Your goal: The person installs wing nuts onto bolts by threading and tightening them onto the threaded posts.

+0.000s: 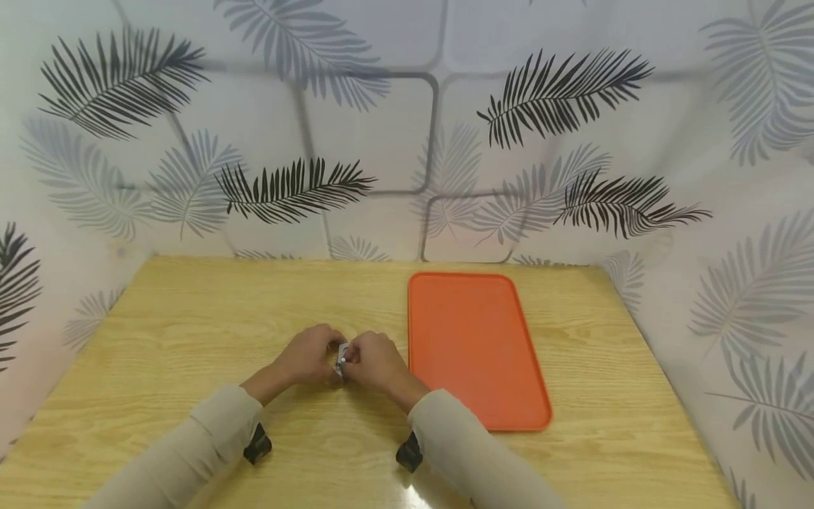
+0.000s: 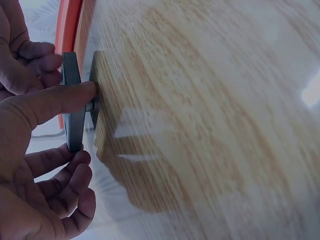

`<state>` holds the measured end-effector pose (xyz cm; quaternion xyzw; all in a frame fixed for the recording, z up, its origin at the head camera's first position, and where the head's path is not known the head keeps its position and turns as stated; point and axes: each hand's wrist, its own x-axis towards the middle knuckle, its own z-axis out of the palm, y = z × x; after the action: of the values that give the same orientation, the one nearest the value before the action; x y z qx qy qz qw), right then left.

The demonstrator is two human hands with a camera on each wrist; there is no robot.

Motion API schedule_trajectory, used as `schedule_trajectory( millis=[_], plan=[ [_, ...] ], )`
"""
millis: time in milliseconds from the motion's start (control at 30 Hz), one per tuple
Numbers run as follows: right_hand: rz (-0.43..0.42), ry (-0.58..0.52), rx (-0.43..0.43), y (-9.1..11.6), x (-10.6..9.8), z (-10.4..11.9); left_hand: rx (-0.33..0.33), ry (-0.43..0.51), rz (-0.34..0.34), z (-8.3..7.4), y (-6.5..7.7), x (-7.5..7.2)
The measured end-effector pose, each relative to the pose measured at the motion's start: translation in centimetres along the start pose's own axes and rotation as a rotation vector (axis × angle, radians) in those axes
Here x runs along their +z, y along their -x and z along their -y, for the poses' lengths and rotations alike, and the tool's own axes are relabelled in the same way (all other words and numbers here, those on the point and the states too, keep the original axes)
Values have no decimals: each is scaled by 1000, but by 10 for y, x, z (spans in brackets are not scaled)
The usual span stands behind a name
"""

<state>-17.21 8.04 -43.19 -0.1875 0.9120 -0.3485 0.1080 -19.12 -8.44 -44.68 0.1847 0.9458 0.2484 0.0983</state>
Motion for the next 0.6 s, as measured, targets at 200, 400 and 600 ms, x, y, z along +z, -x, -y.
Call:
schedule_trajectory(
  millis=[200,400,600],
  plan=[
    [-70,104,-16,1,-7,4,-14,13,7,0,1,0],
    [-32,88,-23,0,-10,7,-35,19,22,-1,2,-1],
    [7,57,-46,-1,-6,5,-24,20,11,-1,2,0]
  ],
)
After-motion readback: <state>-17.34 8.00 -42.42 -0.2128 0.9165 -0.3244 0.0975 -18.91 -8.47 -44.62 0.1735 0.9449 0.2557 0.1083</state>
